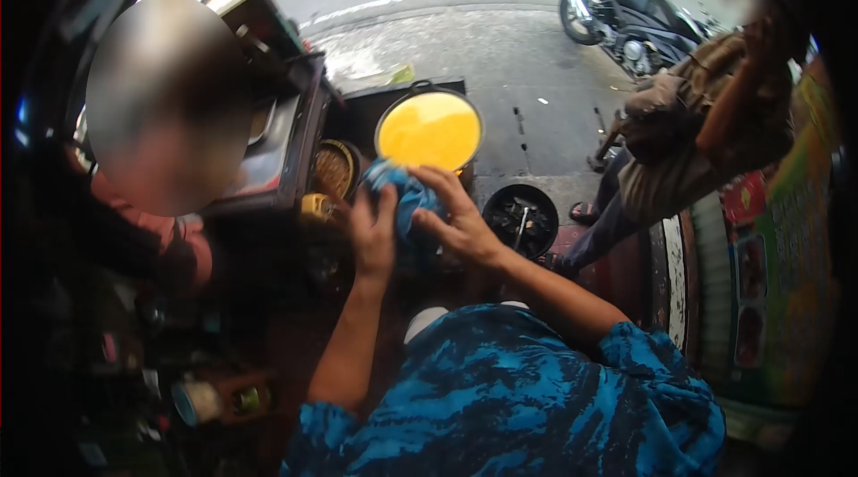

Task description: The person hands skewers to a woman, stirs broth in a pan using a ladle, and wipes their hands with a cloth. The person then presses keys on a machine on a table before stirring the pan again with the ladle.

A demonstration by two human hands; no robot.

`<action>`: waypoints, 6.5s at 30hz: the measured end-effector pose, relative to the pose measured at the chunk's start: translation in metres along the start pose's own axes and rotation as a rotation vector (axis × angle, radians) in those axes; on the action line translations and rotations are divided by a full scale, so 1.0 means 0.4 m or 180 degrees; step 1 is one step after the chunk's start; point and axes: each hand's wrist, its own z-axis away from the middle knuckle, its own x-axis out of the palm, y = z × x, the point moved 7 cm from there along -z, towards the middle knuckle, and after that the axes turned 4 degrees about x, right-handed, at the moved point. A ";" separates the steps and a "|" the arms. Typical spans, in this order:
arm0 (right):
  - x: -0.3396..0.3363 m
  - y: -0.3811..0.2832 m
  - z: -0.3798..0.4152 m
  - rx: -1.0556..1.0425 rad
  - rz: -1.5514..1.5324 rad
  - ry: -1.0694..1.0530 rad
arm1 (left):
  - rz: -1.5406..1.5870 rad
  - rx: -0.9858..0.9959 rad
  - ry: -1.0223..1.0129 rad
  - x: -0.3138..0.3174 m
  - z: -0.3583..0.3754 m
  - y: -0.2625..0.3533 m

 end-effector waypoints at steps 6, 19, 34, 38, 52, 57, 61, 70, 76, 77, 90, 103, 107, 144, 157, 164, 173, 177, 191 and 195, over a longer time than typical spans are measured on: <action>-0.057 -0.031 -0.140 0.0232 -0.0863 0.0409 | 0.1342 0.0228 -0.1147 0.088 -0.176 0.095; 0.196 -0.271 -0.100 -0.1428 0.0792 -0.0605 | 0.1321 -0.0653 0.0634 -0.026 -0.474 -0.088; 0.233 -0.269 0.023 -0.0450 -0.1460 -0.2601 | 0.1548 -0.1055 0.1000 -0.191 -0.413 -0.282; 0.198 -0.231 -0.041 -0.0886 -0.0664 -0.1287 | 0.1442 -0.1266 0.0955 -0.198 -0.400 -0.329; 0.202 -0.241 -0.024 -0.0779 -0.0922 -0.1407 | 0.1299 -0.0983 0.1206 -0.177 -0.400 -0.220; 0.261 -0.237 0.033 -0.0701 -0.0551 -0.1950 | 0.1351 -0.0951 0.0931 -0.177 -0.437 -0.211; 0.196 -0.197 0.038 -0.0544 -0.0679 -0.2102 | 0.1498 -0.0952 0.0829 -0.192 -0.377 -0.157; 0.058 0.041 0.034 0.1360 -0.0811 -0.0518 | 0.2105 -0.1397 -0.0104 0.007 0.085 -0.079; 0.154 -0.028 0.079 0.0048 0.0837 -0.1157 | 0.1548 -0.1042 0.0557 -0.085 0.118 -0.142; 0.159 -0.039 0.080 0.0001 0.1043 -0.1269 | 0.1298 -0.0899 0.0658 -0.095 0.120 -0.119; 0.094 -0.088 0.074 -0.0663 0.0415 -0.0761 | 0.1942 -0.1700 0.0908 -0.144 0.124 -0.149; 0.113 -0.070 0.103 -0.0712 0.1018 -0.0843 | 0.1667 -0.1481 0.0250 -0.113 0.133 -0.208; 0.093 -0.121 0.085 -0.0558 0.0726 -0.0870 | 0.2672 -0.1842 0.0560 -0.041 0.148 -0.045; 0.137 -0.064 0.118 -0.0001 0.1407 -0.2341 | 0.0117 -0.0522 -0.0331 -0.112 0.179 -0.080; 0.147 -0.071 0.127 -0.0277 0.1348 -0.2002 | 0.0699 -0.0554 -0.0098 -0.073 0.188 0.020; 0.162 -0.065 0.149 0.0098 0.2056 -0.2523 | 0.0765 -0.0824 -0.0349 -0.104 0.206 -0.065; 0.172 -0.022 0.214 -0.0461 0.2781 -0.2620 | -0.1130 -0.0540 -0.0663 -0.102 0.229 -0.063; 0.141 -0.050 0.203 0.0099 0.1557 -0.2826 | -0.0471 -0.0743 -0.0970 -0.171 0.279 -0.125; 0.171 0.015 0.221 0.0054 0.2298 -0.2449 | -0.1565 0.0324 -0.0287 -0.142 0.276 -0.090; 0.159 -0.019 0.210 0.0194 0.2059 -0.2378 | -0.1682 0.0483 -0.0203 -0.108 0.250 -0.031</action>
